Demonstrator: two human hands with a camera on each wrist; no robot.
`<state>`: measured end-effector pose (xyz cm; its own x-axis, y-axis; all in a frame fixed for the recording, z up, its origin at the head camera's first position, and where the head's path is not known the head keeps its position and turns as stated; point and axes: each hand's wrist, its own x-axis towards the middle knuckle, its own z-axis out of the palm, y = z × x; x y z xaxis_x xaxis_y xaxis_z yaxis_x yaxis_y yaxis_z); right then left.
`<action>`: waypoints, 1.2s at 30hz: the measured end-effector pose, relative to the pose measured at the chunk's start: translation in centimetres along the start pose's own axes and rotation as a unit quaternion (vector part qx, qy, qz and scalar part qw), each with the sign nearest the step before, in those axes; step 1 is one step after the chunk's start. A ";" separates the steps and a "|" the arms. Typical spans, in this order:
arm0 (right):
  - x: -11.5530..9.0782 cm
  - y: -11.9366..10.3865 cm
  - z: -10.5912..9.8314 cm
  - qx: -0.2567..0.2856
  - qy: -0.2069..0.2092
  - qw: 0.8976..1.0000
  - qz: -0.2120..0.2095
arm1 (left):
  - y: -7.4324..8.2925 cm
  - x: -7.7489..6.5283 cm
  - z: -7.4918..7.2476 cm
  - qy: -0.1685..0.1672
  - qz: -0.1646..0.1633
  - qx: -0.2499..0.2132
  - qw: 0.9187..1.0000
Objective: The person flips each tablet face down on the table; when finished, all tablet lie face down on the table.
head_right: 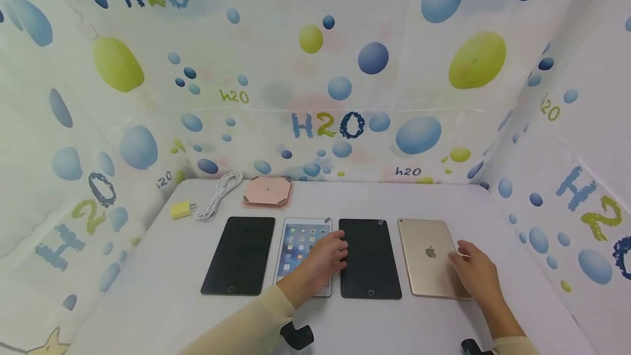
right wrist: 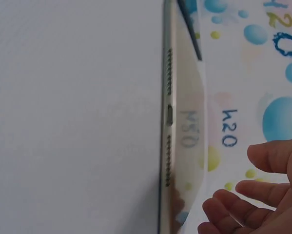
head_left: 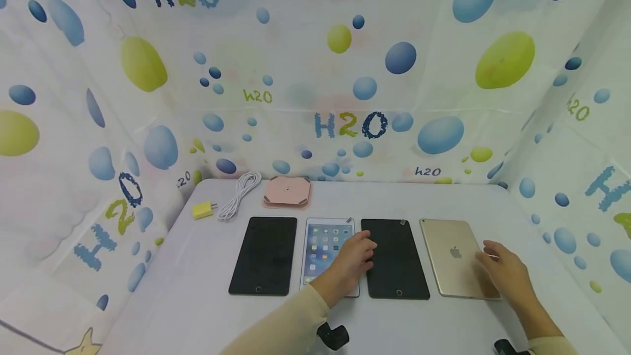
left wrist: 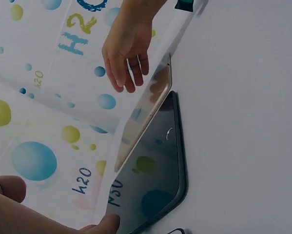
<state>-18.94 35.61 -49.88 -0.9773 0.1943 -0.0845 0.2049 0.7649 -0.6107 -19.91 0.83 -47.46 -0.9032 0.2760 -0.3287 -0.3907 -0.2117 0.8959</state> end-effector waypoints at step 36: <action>-2.7 -7.2 4.8 0.375 -0.200 0.904 0.037 | -0.6 -0.8 -1.1 0.018 -0.021 0.006 1.000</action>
<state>-18.08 26.65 -49.01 -0.9343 -0.1243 -0.3340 0.3236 0.0971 -0.9412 -19.12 -0.30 -48.01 -0.8922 0.2497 -0.3763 -0.4262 -0.1899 0.8845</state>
